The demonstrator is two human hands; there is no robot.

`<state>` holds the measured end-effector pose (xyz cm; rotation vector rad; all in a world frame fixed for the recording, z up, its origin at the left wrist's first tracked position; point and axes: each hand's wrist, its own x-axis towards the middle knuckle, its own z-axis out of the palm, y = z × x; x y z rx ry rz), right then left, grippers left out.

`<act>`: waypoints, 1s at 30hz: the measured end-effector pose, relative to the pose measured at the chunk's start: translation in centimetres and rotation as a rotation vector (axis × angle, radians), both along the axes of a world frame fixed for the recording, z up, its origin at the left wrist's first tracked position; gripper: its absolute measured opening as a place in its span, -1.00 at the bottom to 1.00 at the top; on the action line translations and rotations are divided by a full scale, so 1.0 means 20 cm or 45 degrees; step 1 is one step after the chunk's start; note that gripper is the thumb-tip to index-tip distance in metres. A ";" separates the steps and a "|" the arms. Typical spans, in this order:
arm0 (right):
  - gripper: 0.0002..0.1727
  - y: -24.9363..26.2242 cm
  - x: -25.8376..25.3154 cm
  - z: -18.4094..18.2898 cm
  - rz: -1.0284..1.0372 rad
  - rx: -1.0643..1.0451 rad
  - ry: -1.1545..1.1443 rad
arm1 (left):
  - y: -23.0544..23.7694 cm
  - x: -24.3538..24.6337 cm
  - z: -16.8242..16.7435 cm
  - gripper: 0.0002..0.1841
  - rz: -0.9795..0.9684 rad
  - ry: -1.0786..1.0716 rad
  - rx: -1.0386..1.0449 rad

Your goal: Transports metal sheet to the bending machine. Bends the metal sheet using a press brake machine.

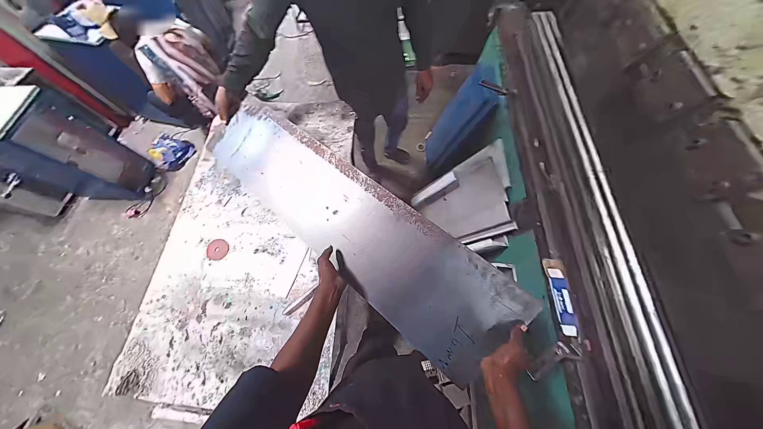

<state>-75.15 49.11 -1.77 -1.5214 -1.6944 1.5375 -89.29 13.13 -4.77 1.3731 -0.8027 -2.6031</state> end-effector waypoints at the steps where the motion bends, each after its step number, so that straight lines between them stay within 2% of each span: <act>1: -0.29 0.05 0.04 0.03 -0.011 -0.001 0.026 | 0.06 0.03 0.05 -0.46 -0.047 0.064 0.004; 3: -0.33 0.14 0.18 0.06 -0.106 0.008 0.049 | 0.19 0.09 0.11 -0.53 -0.222 0.184 0.036; 5: -0.38 0.25 0.36 0.06 -0.240 -0.011 0.076 | 0.32 0.13 0.13 -0.49 -0.389 0.228 0.109; 7: -0.35 0.33 0.56 0.04 -0.393 -0.065 0.087 | 0.45 0.19 0.14 -0.44 -0.494 0.218 0.126; 9: -0.30 0.37 0.75 0.06 -0.532 -0.109 0.073 | 0.58 0.24 0.17 -0.47 -0.599 0.224 0.109; 12: -0.40 0.44 1.02 0.05 -0.662 -0.064 0.147 | 0.81 0.28 0.19 -0.49 -0.821 0.314 0.141; 14: -0.48 0.49 1.13 0.04 -0.722 -0.019 0.203 | 0.98 0.30 0.24 -0.51 -0.955 0.317 0.107; 16: -0.47 0.53 1.21 0.04 -0.782 -0.019 0.193 | 1.10 0.31 0.26 -0.48 -1.099 0.254 0.028; 18: -0.41 0.55 1.24 0.04 -0.868 -0.054 0.166 | 1.21 0.28 0.25 -0.44 -1.213 0.224 -0.025; 22: -0.34 0.62 1.18 0.02 -0.991 -0.093 0.182 | 1.40 0.14 0.21 -0.35 -1.372 0.181 0.042; 27: -0.52 0.66 1.04 -0.06 -1.061 0.014 0.166 | 1.60 -0.09 0.19 -0.40 -1.513 0.121 0.081; 30: -0.51 0.67 0.89 -0.06 -1.037 0.019 0.062 | 1.70 -0.27 0.21 -0.44 -1.605 0.121 0.036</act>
